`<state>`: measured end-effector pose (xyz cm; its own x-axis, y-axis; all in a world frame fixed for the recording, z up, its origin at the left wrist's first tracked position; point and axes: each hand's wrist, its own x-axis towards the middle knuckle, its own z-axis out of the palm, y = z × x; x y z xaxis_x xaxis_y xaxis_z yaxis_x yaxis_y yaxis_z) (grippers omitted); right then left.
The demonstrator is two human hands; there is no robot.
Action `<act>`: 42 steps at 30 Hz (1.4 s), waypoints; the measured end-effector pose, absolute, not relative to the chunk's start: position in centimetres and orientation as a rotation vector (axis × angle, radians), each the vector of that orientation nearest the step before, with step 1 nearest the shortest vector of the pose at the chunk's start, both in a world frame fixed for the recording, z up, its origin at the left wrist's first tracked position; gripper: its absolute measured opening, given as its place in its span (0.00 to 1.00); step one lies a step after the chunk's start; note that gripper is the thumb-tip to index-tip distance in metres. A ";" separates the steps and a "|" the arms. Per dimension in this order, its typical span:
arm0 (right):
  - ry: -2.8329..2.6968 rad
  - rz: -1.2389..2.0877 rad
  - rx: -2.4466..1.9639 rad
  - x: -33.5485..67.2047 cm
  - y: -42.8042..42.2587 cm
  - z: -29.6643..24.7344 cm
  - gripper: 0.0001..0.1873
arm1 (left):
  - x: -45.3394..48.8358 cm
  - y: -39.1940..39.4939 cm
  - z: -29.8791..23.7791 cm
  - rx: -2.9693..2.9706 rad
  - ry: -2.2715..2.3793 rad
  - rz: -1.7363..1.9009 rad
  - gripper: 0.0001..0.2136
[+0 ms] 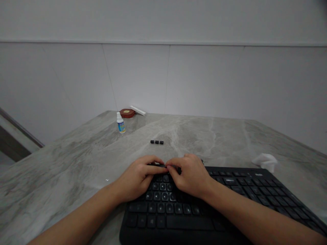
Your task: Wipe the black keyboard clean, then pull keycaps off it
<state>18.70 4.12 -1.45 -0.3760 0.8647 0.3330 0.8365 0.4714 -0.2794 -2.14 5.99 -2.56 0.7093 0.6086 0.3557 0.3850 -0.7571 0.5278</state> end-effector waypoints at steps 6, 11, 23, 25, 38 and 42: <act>-2.481 -0.026 -1.180 19.5 4.1 -1.4 0.13 | -2.0 6.0 -2.7 2.524 0.765 0.767 0.23; -2.558 -0.031 -1.142 19.8 4.2 -1.4 0.13 | -2.0 5.9 -2.8 2.509 0.765 0.835 0.22; -2.441 0.100 -1.255 19.5 4.1 -1.1 0.17 | -2.0 6.0 -3.0 2.442 0.742 0.925 0.19; -2.450 0.142 -1.251 19.6 4.2 -0.8 0.16 | -2.1 6.0 -3.0 2.446 0.736 0.924 0.19; -2.524 0.174 -1.277 19.4 4.2 -0.3 0.15 | -2.1 6.2 -3.0 2.478 0.717 0.868 0.24; -2.536 0.102 -1.274 19.1 3.9 -0.5 0.14 | -2.1 6.2 -2.6 2.471 0.714 0.814 0.25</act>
